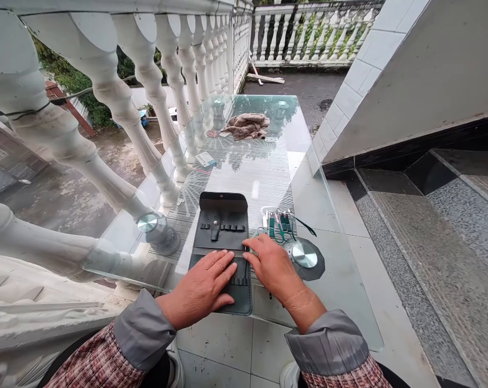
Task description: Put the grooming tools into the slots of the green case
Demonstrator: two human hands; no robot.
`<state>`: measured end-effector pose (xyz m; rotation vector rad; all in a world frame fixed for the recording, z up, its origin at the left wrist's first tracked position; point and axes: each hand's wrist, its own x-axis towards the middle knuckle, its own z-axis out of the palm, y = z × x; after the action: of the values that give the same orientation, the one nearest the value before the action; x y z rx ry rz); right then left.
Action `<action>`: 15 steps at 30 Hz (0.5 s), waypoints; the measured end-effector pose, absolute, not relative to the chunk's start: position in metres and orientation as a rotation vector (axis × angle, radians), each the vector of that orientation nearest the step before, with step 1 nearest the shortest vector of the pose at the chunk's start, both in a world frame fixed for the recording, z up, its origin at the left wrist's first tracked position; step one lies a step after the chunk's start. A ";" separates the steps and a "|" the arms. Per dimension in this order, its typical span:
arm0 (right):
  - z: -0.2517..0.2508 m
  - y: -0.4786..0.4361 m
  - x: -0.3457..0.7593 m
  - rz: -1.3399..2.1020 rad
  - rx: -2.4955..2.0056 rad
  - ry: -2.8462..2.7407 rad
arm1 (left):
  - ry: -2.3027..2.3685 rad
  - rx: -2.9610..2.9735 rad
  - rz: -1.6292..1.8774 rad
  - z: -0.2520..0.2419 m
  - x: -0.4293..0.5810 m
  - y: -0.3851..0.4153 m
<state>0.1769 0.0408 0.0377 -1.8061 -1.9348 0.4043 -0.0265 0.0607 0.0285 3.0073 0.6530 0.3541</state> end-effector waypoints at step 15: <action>0.041 0.027 0.180 0.390 -1.674 -2.154 | 0.655 2.999 0.357 0.028 -0.026 0.062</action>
<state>0.1801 0.0269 0.0412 -1.6744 -2.1542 0.3899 -0.0261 0.0615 0.0280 2.9990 0.6545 0.3568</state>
